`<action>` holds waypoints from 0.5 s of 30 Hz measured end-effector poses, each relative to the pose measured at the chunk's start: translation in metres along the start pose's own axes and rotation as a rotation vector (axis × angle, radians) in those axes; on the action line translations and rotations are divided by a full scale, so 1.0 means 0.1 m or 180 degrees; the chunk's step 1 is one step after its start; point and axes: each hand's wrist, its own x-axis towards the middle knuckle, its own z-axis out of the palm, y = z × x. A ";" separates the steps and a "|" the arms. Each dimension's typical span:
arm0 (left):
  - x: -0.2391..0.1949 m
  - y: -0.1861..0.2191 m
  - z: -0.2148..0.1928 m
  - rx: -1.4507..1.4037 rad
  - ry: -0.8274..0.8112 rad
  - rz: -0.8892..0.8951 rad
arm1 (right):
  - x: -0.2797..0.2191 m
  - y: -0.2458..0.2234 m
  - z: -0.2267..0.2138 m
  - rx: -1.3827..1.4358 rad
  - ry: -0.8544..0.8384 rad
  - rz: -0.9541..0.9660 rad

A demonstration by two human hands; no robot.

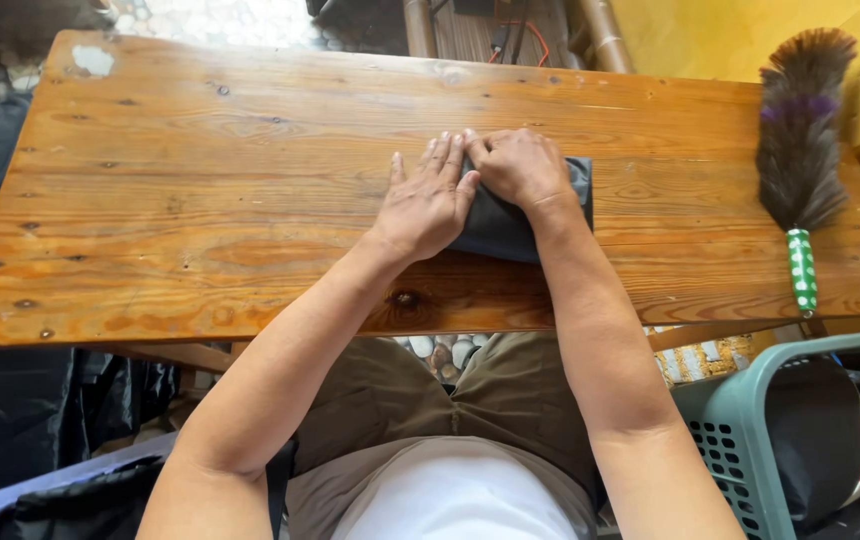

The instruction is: The person cleans a small black bag with a dust brush, then places it in a basket. They then pick up a larger black bag, unfold it on the table, and clean it with the dust brush.

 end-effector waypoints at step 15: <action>-0.67 -0.57 -0.08 0.0715 0.0961 0.0067 | 0.05 -0.04 -0.01 -0.0181 -0.0200 -0.0025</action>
